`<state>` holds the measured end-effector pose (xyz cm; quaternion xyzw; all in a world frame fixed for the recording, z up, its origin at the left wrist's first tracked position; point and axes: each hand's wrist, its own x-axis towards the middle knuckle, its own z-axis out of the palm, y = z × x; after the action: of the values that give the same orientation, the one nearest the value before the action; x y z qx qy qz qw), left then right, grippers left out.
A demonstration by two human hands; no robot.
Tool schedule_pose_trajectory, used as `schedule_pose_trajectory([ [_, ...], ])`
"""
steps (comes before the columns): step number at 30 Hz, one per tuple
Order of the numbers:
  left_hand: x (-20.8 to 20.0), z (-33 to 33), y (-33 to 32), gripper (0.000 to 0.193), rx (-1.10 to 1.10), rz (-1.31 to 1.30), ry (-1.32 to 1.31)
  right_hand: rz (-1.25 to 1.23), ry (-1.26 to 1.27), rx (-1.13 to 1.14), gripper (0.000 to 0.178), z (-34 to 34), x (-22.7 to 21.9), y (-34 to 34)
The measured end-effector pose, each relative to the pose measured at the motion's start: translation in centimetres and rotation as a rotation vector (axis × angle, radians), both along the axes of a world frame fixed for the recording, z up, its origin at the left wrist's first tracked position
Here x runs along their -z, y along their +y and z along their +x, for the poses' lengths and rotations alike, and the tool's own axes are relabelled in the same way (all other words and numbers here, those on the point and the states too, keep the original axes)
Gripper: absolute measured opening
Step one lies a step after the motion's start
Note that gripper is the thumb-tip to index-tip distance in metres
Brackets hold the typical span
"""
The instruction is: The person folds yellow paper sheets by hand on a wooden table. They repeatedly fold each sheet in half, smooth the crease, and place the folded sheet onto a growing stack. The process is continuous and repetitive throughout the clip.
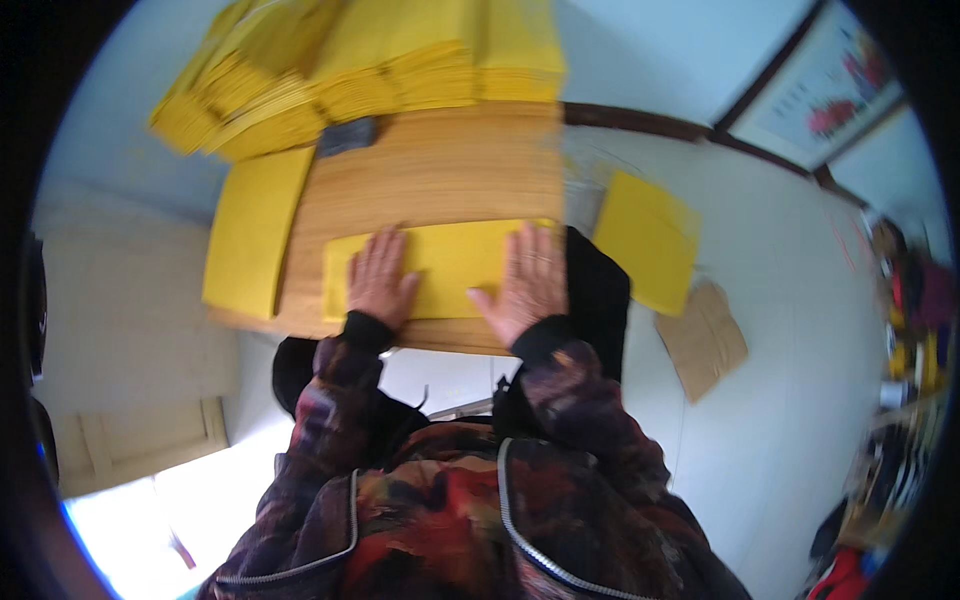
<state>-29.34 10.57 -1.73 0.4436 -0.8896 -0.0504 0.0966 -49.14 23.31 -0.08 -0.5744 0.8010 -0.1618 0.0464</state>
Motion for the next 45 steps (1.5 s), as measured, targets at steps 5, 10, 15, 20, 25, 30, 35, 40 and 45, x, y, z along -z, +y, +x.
schedule_pose_trajectory([
  [5, -0.8, -0.7, 0.2, 0.067, -0.082, 0.125, 0.009, 0.008, 0.123, -0.016, 0.092, 0.0, 0.1, -0.2],
  [10, -1.8, -5.8, 3.0, 0.068, 0.084, 0.182, -0.056, -0.030, 0.155, -0.037, 0.086, 0.0, 0.5, 0.0],
  [15, -1.3, -3.1, 2.1, 0.070, 0.010, 0.123, 0.018, -0.052, 0.168, -0.055, 0.085, -0.4, 0.4, 0.3],
  [20, -1.2, 4.2, -1.2, 0.067, -0.214, 0.065, 0.007, -0.013, 0.161, -0.032, 0.090, -0.2, 0.5, 0.0],
  [25, -0.7, 4.7, -1.3, 0.065, -0.198, 0.020, -0.002, 0.099, 0.074, 0.024, 0.085, 0.0, -1.0, -0.1],
  [30, -0.3, 4.8, -1.5, 0.065, -0.198, 0.014, -0.021, -0.221, -0.003, -0.200, 0.066, 5.4, -2.5, -2.9],
  [35, -0.8, 4.7, -1.8, 0.065, -0.210, 0.102, -0.116, -0.113, -0.091, -0.352, 0.057, 11.6, -1.4, -8.6],
  [40, -0.7, 4.6, -1.7, 0.064, -0.205, 0.054, -0.113, -0.044, -0.110, -0.272, 0.067, 9.9, 0.3, -8.7],
  [45, -0.4, 4.9, -1.7, 0.065, -0.203, 0.045, -0.066, 0.034, -0.038, -0.133, 0.085, 5.1, 0.8, -5.1],
])
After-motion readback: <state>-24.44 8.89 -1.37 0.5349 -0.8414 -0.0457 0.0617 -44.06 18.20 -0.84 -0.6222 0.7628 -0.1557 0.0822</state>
